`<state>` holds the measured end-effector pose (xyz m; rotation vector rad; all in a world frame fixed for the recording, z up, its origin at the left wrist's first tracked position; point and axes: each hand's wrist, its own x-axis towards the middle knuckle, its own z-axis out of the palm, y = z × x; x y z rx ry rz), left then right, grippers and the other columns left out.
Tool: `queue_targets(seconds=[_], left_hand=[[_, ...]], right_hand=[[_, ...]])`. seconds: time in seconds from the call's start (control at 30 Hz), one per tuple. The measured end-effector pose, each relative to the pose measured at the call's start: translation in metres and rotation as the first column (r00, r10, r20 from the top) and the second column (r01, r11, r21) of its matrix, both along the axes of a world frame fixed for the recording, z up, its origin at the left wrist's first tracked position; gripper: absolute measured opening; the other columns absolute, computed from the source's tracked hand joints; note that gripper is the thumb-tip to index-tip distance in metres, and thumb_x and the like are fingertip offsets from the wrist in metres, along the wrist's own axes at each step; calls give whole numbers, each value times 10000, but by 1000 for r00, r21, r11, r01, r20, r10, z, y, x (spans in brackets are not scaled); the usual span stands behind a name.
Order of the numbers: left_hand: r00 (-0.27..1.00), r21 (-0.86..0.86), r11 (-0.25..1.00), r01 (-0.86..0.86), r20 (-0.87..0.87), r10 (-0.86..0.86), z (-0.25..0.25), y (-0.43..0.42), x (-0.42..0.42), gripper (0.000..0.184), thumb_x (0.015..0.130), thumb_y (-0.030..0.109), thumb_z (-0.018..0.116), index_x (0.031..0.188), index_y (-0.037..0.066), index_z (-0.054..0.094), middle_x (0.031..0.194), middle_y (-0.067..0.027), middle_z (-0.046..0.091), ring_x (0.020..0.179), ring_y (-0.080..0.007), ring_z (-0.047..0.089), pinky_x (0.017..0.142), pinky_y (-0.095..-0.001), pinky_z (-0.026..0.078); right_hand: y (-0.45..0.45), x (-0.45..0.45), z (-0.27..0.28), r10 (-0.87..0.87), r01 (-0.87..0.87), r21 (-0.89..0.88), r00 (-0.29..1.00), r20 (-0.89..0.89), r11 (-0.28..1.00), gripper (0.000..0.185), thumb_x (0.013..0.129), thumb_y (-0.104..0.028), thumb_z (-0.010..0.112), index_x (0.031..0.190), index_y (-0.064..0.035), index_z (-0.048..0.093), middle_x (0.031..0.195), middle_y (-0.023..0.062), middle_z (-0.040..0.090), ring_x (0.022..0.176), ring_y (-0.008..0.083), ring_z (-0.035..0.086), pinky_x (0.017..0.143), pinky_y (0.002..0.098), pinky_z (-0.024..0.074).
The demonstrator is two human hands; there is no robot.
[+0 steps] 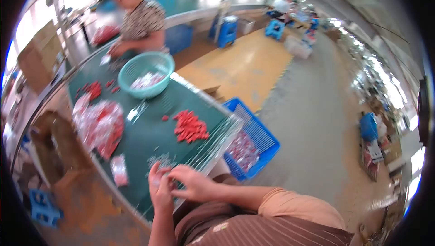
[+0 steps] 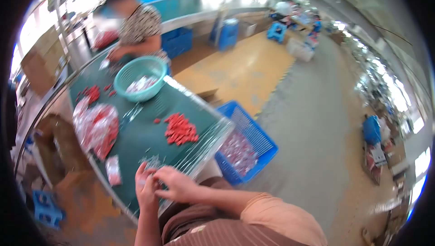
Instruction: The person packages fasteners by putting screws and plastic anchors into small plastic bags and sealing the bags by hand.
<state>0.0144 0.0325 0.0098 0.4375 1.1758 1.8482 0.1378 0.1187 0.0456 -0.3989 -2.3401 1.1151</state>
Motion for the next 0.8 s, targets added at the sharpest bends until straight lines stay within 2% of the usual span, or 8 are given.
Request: queue_targets(seconds=[0.03,0.1,0.2,0.3,0.5,0.6,0.7,0.8], left_hand=[[1000,30,1000,2,6,-2,0,-2,1,478,960,36,488,1414,27,337,1070,-89,568,773,-82,547,618,-204,466],[1000,82,997,6,-11,-5,-14,2,2,433,989,36,459,1405,19,341,1070,-93,553,822,-100,540,715,-228,465],[999,123,992,20,-27,-17,-26,5,4,402,1007,37,442,1396,13,345,1078,-100,547,903,-141,548,816,-271,467],[996,110,994,15,-89,-5,-32,8,8,401,1000,23,434,1392,-1,354,1080,-98,550,903,-121,530,784,-241,452],[990,54,998,44,-133,-37,-24,4,7,380,1008,39,431,1380,-9,375,1092,-89,541,959,-137,537,881,-269,447],[977,46,999,17,-215,-6,-30,3,8,369,1011,48,436,1374,-5,391,1101,-82,541,950,-131,540,857,-260,456],[974,64,998,25,-226,-10,-29,2,7,358,1015,57,440,1366,-1,402,1116,-84,540,939,-133,549,837,-259,467],[997,57,997,52,-65,-48,-19,-2,7,346,1019,70,444,1356,0,409,1128,-90,538,935,-137,553,833,-260,473]], right_hand=[[-3,-1,-1,-37,37,16,999,-24,999,332,800,-182,733,1047,-4,601,1068,173,599,1027,352,568,908,410,464],[-5,-1,-2,-57,58,-116,998,9,992,253,815,-148,710,999,-7,607,1037,153,602,1005,337,578,892,394,470],[-3,-3,-12,-79,80,-130,997,11,988,182,829,-115,685,955,-7,609,1007,135,600,984,321,584,881,383,472],[1,-2,-26,-79,77,-132,997,-5,988,172,833,-113,679,950,-7,612,986,137,600,978,312,585,878,378,472],[-4,-2,-16,-117,123,-178,992,45,976,143,850,-122,664,916,-4,617,970,132,602,970,301,588,873,376,471],[-3,-5,-25,-116,115,-183,993,8,976,158,863,-154,643,876,1,617,919,131,585,932,302,580,833,382,475],[1,-5,-26,-93,129,-341,988,119,931,148,868,-135,636,912,5,617,938,126,591,940,276,590,847,357,475],[6,-5,-29,-80,118,-536,992,94,836,161,873,-149,635,924,3,619,945,117,584,923,264,590,823,346,480]])
